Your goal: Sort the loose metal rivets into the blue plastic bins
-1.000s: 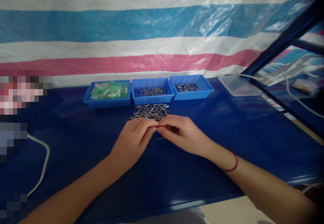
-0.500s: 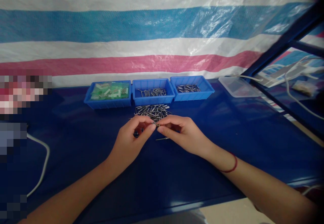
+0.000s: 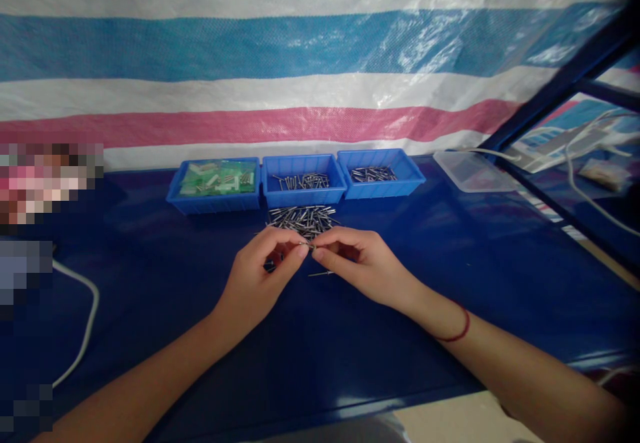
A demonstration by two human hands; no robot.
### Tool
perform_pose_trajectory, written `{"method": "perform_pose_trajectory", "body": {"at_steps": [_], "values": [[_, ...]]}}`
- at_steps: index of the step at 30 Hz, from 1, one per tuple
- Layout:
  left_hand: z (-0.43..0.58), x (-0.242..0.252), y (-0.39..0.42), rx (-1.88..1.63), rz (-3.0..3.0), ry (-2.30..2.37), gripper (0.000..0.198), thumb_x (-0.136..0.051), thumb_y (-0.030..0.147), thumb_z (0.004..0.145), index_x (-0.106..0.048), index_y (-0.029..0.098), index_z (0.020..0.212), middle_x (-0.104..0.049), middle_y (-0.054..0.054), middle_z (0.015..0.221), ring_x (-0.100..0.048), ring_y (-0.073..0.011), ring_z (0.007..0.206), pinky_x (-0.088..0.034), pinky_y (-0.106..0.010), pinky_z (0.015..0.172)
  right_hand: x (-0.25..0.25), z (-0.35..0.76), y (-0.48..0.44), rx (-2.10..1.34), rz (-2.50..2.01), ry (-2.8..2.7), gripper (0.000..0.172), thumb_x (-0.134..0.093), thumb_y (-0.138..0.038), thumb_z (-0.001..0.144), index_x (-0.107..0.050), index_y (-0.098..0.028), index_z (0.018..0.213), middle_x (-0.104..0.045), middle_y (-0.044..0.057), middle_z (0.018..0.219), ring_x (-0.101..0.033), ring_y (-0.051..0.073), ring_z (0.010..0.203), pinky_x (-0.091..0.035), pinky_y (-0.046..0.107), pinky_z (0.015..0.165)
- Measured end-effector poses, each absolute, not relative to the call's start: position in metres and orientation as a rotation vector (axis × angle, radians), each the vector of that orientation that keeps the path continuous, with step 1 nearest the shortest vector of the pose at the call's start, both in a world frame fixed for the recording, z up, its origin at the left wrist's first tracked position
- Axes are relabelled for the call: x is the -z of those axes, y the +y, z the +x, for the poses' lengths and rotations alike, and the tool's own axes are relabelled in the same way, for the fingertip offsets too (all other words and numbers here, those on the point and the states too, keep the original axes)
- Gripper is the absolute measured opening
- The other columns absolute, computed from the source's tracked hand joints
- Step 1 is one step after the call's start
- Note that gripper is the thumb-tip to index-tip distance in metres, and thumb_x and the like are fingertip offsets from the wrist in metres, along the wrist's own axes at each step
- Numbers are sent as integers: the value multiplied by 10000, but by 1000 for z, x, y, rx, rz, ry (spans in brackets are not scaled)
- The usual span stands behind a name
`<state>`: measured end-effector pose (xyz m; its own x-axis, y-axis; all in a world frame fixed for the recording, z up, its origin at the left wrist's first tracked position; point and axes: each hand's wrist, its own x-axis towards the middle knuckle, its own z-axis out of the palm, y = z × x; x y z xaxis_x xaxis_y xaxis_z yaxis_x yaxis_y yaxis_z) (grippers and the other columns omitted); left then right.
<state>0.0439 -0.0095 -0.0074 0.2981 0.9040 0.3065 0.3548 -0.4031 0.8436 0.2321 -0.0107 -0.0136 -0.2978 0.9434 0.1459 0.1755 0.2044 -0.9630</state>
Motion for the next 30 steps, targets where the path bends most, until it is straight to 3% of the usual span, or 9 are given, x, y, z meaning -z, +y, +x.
{"method": "perform_pose_trajectory", "body": {"at_steps": [20,30], "values": [[41,9,-6,-1119,2101,1032,76,-597,157,873,-616,208,925,-607,15,852,-583,-96,751,-454,-211,669,10,231,-13,-1153,-1135,-1545,122,-698,-257,753,-668,-163,826,-550,-29,617,-449,84,534,-354,234,503],[40,9,0,-1024,2191,1042,42,-583,178,887,-615,197,906,-582,4,849,-560,-97,719,-445,-214,648,4,234,-17,-984,-1073,-1585,124,-683,-272,777,-645,-166,828,-536,-19,642,-425,81,519,-346,235,480]]}}
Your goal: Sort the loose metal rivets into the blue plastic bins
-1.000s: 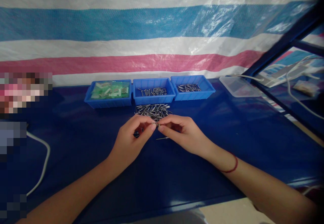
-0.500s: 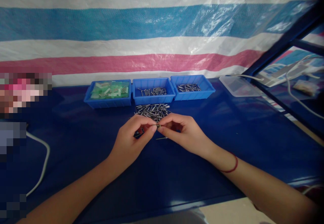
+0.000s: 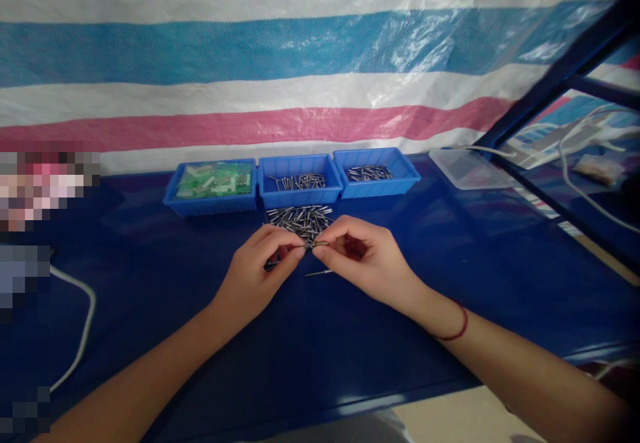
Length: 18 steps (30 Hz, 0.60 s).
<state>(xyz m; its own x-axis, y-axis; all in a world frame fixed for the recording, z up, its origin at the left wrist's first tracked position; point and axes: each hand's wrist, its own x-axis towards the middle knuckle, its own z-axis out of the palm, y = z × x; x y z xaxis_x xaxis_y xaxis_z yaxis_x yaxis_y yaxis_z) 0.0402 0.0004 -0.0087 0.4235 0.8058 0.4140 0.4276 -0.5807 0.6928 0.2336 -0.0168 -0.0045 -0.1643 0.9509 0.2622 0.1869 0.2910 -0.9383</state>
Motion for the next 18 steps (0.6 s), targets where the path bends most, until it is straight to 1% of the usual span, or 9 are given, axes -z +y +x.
{"method": "perform_pose_trajectory", "body": {"at_steps": [3,6,8,10,12,14,16,18], "values": [[41,9,-1,-978,2186,1053,47,-570,204,898,-615,197,908,-584,0,844,-561,-105,713,-442,-220,628,2,236,-17,-898,-1092,-1681,124,-638,-290,820,-633,-173,780,-561,-2,676,-437,87,542,-342,243,493],[41,8,-5,-962,2177,1113,106,-575,223,897,-611,206,995,-592,2,836,-560,-106,687,-447,-226,620,0,241,-9,-927,-1146,-1604,212,-603,-329,847,-617,-176,701,-565,4,664,-451,96,560,-357,248,512],[41,7,-7,-947,2202,1108,170,-565,225,903,-608,212,1067,-607,-8,885,-564,-100,683,-454,-223,620,0,248,2,-967,-1208,-1399,254,-616,-386,832,-628,-177,688,-551,-2,633,-423,88,526,-334,241,477],[41,8,-8,-892,2286,1043,189,-541,220,917,-626,217,1085,-622,-26,960,-587,-105,742,-469,-228,663,2,259,16,-981,-1242,-1107,314,-643,-465,794,-631,-174,674,-512,-16,587,-324,61,449,-236,228,396],[42,10,-9,-813,2418,972,193,-527,218,924,-654,219,1070,-635,-40,1006,-603,-135,847,-474,-263,750,3,272,30,-1003,-1240,-859,336,-673,-508,748,-667,-177,805,-589,7,737,-316,43,441,-211,211,363],[43,14,-9,-713,2564,946,199,-538,235,919,-671,222,1067,-649,-48,1016,-596,-176,916,-455,-322,813,5,281,39,-1052,-1252,-707,386,-687,-524,722,-675,-181,898,-622,27,864,-338,32,446,-218,196,343],[45,19,-9,-606,2682,955,208,-558,264,910,-678,224,1075,-657,-51,1017,-585,-199,913,-436,-354,805,7,286,44,-1126,-1249,-628,383,-669,-507,737,-677,-187,947,-613,20,873,-363,29,452,-236,183,336],[46,22,-9,-521,2755,970,211,-563,281,910,-682,223,1075,-663,-50,1008,-575,-201,888,-417,-352,773,8,284,43,-1205,-1227,-605,335,-638,-459,764,-680,-193,963,-577,-4,800,-371,30,449,-240,176,338]]}}
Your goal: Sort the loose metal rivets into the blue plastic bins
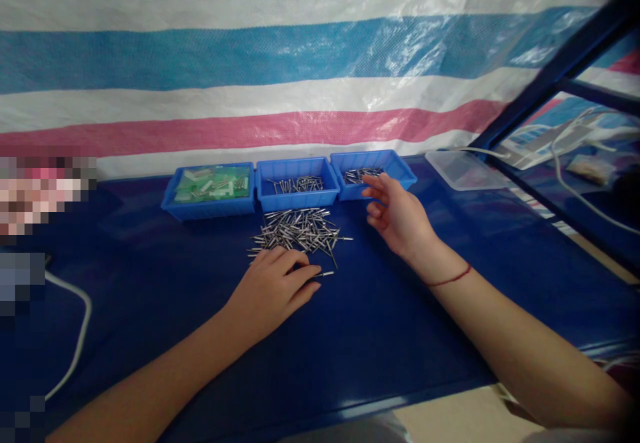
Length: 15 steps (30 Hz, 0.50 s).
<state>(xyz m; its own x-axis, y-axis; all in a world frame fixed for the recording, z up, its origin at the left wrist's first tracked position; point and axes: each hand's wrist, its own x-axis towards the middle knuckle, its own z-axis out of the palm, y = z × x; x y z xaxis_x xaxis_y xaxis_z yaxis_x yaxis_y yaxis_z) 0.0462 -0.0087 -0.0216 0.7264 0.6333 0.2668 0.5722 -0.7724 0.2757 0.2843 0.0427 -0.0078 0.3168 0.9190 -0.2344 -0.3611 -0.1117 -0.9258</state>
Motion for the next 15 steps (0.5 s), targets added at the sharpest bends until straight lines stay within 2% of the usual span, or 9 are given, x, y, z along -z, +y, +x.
{"method": "perform_pose_trajectory", "body": {"at_steps": [4,9,11,15], "values": [[48,22,-8,-478,2855,995,170,-536,254,929,-694,220,982,-670,-30,953,-562,-191,854,-364,-335,719,8,273,33,-1307,-1197,-695,257,-629,-376,759,-681,-192,931,-524,-31,728,-355,30,437,-202,185,350],[50,22,-8,-447,2974,1025,179,-502,238,946,-669,190,905,-655,-34,865,-558,-188,804,-341,-338,715,5,263,23,-1288,-1202,-978,220,-622,-363,767,-672,-167,855,-522,-28,703,-339,39,445,-170,212,379],[50,21,-7,-453,2985,1025,197,-469,231,960,-652,175,910,-648,-41,865,-568,-183,796,-352,-333,720,2,260,19,-1259,-1222,-1181,218,-598,-366,797,-670,-163,828,-543,-20,688,-355,52,462,-210,220,399],[45,15,-3,-543,2958,1059,223,-412,223,977,-620,151,940,-656,-62,933,-597,-188,852,-386,-325,748,-2,253,7,-1093,-1161,-1814,205,-595,-350,834,-676,-166,792,-618,4,719,-478,92,582,-360,231,527]]}}
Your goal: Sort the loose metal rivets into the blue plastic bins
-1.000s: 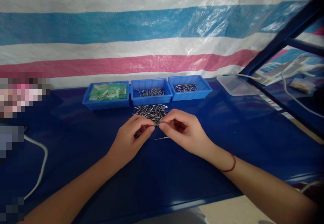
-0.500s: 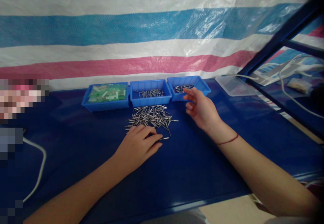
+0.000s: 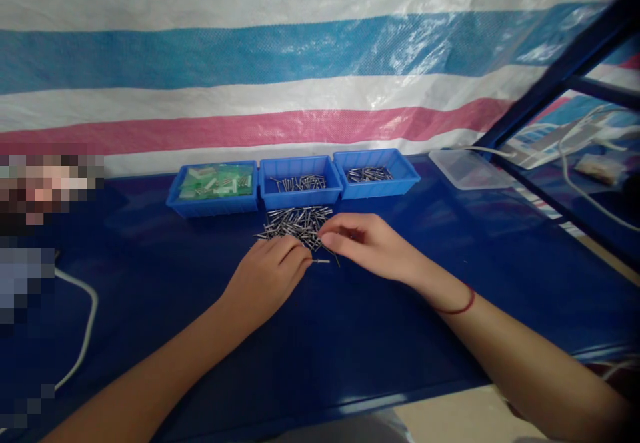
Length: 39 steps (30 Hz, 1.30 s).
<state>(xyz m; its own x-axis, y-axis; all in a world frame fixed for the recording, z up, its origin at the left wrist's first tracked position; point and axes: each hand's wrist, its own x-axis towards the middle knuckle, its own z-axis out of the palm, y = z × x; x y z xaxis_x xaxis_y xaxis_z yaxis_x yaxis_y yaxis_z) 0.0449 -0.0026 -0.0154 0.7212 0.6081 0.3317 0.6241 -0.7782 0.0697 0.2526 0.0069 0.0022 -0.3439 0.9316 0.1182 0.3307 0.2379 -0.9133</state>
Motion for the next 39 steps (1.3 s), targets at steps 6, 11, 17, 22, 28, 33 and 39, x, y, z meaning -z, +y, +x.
{"method": "perform_pose_trajectory", "body": {"at_steps": [6,11,17,22,28,33,39], "values": [[39,6,-1,760,-2913,-1095,181,-430,210,969,-599,167,920,-680,-38,910,-620,-169,843,-422,-307,771,-1,244,-6,-789,-1080,-2149,168,-537,-245,889,-688,-181,853,-665,27,763,-553,122,656,-399,253,613],[39,3,-5,1138,-2984,-1342,95,-520,212,928,-613,192,925,-665,-12,872,-619,-133,815,-458,-250,764,-1,244,-5,-820,-1054,-2164,170,-539,-258,897,-691,-182,881,-673,33,785,-576,134,691,-413,260,632],[41,6,-4,1421,-2941,-1680,220,-623,249,845,-618,213,1062,-694,9,853,-631,-119,693,-490,-234,671,1,242,-6,-1005,-1064,-2004,162,-564,-287,884,-687,-182,868,-640,7,737,-540,106,621,-408,233,567],[41,6,-3,1455,-2939,-1760,136,-613,294,849,-670,203,933,-711,-7,836,-646,-140,717,-499,-247,670,3,241,-7,-1053,-1050,-1947,155,-589,-300,870,-690,-183,885,-648,8,753,-541,107,638,-411,227,561],[40,5,-4,1445,-2949,-1745,112,-609,292,860,-676,210,897,-701,0,813,-637,-136,718,-490,-240,668,2,240,-7,-1076,-1046,-1946,160,-561,-268,885,-693,-180,906,-633,6,769,-528,94,630,-406,219,561],[40,5,-5,1451,-2969,-1726,106,-608,280,862,-674,208,903,-698,-3,821,-632,-134,722,-487,-240,673,4,239,-7,-1090,-1031,-1948,150,-560,-260,883,-686,-181,906,-616,17,807,-528,94,643,-406,217,549],[39,1,-3,1486,-2950,-1684,76,-615,234,853,-668,201,896,-691,1,822,-626,-125,711,-478,-229,665,7,238,-7,-1062,-1072,-1794,99,-619,-262,838,-667,-186,881,-611,19,828,-534,97,640,-419,225,548]]}}
